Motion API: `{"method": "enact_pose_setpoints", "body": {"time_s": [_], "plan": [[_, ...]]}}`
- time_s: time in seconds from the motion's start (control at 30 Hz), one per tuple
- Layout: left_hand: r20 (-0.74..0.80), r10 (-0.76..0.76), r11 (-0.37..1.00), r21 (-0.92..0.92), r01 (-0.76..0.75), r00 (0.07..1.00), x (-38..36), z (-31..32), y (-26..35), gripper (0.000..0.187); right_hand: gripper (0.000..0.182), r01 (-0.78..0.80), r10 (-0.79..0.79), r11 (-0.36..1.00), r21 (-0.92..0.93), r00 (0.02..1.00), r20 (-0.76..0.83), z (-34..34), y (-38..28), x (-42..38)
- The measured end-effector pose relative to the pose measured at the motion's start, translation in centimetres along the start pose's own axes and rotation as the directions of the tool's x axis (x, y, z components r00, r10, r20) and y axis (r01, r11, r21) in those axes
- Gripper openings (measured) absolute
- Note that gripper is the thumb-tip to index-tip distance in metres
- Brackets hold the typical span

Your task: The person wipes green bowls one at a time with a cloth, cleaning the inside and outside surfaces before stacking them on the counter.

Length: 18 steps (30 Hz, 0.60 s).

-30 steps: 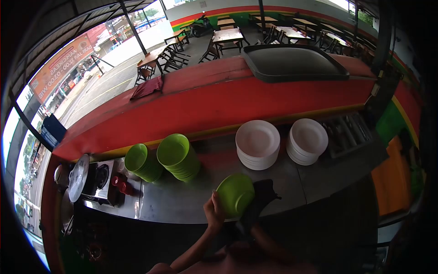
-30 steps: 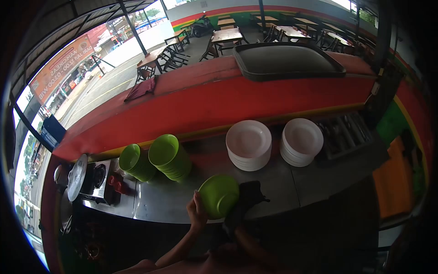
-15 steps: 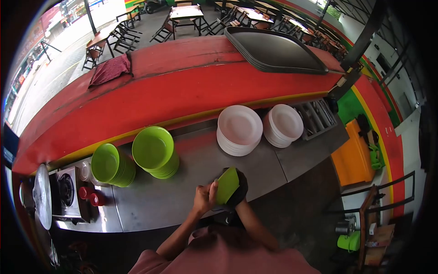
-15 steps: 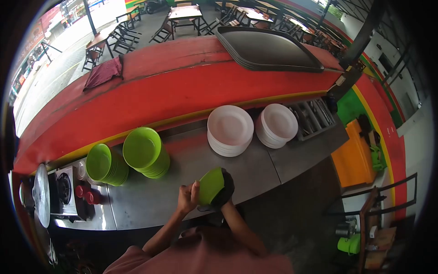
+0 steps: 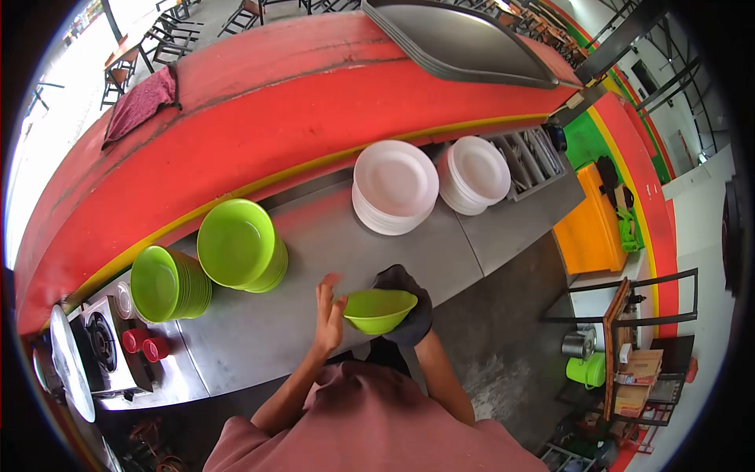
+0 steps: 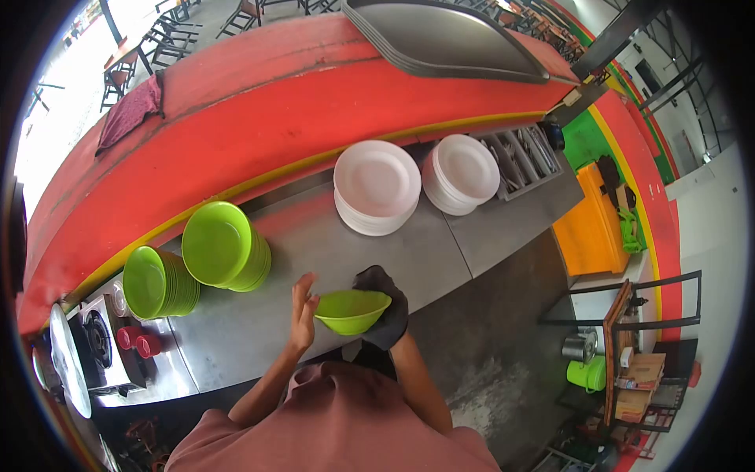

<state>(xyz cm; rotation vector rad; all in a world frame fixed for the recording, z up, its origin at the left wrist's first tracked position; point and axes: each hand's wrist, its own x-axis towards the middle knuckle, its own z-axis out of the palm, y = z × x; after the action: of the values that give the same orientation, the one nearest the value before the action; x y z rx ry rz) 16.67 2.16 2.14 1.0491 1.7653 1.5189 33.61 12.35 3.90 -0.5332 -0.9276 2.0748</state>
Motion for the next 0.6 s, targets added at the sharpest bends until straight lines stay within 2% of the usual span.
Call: {"method": "enact_pose_setpoints", "body": {"time_s": [0.03, 0.07, 0.1, 0.13, 0.17, 0.2, 0.23, 0.3, 0.33, 0.43, 0.53, 0.6], "plan": [[0.023, -0.28, 0.946, -0.161, 0.28, 0.96, -0.3, 0.0, -0.7, 0.046, 0.044, 0.004, -0.002, 0.997, 0.074, 1.0, -0.027, -0.7, 0.3, -0.1], [0.087, -0.528, 0.794, -0.305, 0.527, 0.845, -0.3, -0.1, -1.3, 0.046, 0.046, 0.233, -0.232, 0.831, -0.505, 0.971, 0.066, -1.4, 0.2, -0.5], [0.184, -0.718, 0.561, -0.418, 0.715, 0.671, -0.2, -0.3, -1.9, 0.047, 0.048, 0.239, -0.256, 0.627, -0.741, 0.962, 0.093, -1.3, 0.1, -0.7], [0.217, -0.639, 0.656, -0.349, 0.67, 0.738, -0.3, -0.5, -3.3, 0.045, 0.05, 0.22, -0.281, 0.363, -0.906, 0.952, 0.119, -1.0, -0.1, -0.9], [0.265, -0.552, 0.741, -0.279, 0.611, 0.79, -0.6, -0.8, -5.3, 0.043, 0.052, 0.038, -0.207, 0.393, -0.919, 0.977, -0.048, -0.4, 0.0, -1.5], [0.313, -0.464, 0.815, -0.215, 0.538, 0.829, -0.9, -1.0, -6.9, 0.041, 0.054, -0.047, -0.17, 0.361, -0.931, 0.979, -0.115, -0.2, 0.3, -2.0], [0.264, -0.448, 0.87, -0.093, 0.485, 0.854, -0.8, -0.9, -7.5, 0.038, 0.056, -0.131, -0.133, 0.324, -0.937, 0.974, -0.182, 0.0, 0.6, -2.4], [0.174, -0.385, 0.919, 0.164, 0.358, 0.907, -0.2, -0.6, -8.8, 0.035, 0.057, -0.098, -0.149, 0.14, -0.985, 0.982, -0.119, -0.8, 1.6, -2.7], [0.131, -0.354, 0.928, 0.169, 0.331, 0.926, -0.1, 0.0, -10.0, 0.036, 0.056, -0.145, -0.121, 0.213, -0.966, 0.977, -0.173, 0.7, 0.7, -2.4], [0.04, -0.303, 0.939, 0.18, 0.292, 0.952, -0.5, 1.5, -11.5, 0.04, 0.055, -0.187, -0.103, 0.326, -0.927, 0.967, -0.231, -0.6, 1.8, -2.9], [0.009, -0.344, 0.924, 0.179, 0.337, 0.939, -0.5, 2.2, -12.4, 0.041, 0.054, -0.187, -0.119, 0.308, -0.933, 0.965, -0.233, -1.7, 2.3, -2.9], [-0.015, -0.4, 0.903, 0.163, 0.397, 0.916, -0.1, 2.7, -12.9, 0.042, 0.054, -0.116, -0.152, 0.163, -0.98, 0.978, -0.141, -2.5, 2.4, -2.9]]}}
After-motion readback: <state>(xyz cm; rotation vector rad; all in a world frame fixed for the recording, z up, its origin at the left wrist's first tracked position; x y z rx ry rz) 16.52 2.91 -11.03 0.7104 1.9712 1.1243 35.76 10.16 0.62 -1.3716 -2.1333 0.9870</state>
